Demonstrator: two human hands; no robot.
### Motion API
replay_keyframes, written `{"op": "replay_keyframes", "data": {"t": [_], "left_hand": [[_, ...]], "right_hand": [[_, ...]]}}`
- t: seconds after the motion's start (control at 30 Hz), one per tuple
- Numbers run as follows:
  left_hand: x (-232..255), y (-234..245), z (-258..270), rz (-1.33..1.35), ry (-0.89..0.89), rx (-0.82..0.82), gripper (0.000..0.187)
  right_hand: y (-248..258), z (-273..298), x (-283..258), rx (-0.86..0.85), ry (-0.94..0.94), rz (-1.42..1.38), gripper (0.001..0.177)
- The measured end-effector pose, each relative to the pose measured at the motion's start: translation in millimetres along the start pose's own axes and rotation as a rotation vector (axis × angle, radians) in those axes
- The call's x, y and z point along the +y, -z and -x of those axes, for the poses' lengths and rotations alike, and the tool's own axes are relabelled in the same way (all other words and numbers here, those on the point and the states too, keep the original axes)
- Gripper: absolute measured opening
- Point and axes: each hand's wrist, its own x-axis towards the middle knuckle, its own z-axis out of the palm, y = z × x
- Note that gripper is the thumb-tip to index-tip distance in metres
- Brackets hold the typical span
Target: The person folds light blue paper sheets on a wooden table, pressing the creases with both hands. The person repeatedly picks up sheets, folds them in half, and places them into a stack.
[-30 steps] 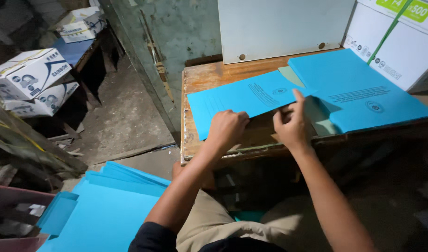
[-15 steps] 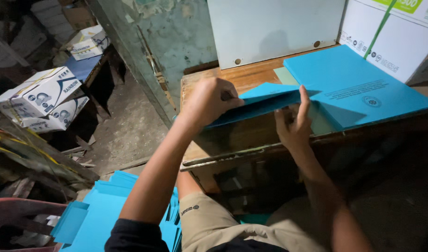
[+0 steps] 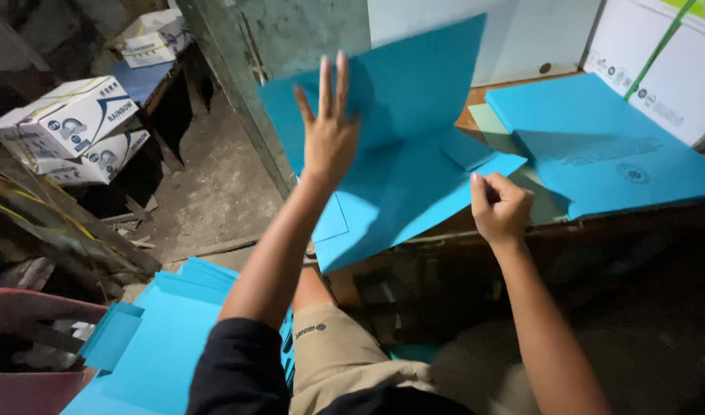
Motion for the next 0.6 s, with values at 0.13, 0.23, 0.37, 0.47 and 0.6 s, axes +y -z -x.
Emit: {"op": "replay_keyframes", "data": {"t": [0.13,0.23,0.37,0.47,0.6], "left_hand": [[13,-36,56,-0.090,0.130,-0.196,0.061],[7,-68,74,0.245,0.375,-0.939,0.061],[3,-60,73,0.322,0.427,-1.046,0.068],[6,-56,71,0.306,0.429,-1.055,0.070],[8,-47,69,0.314,0.426,-1.084,0.074]], "right_hand": [[-15,11,36,0.070,-0.116,0.016,0.040],[-15,7,35,0.071,-0.146,0.044,0.038],[-20,7,40,0.042,-0.200,0.077,0.034],[-16,12,29,0.055,-0.247,0.223,0.013],[10,17,17,0.129,0.058,0.564,0.046]]}}
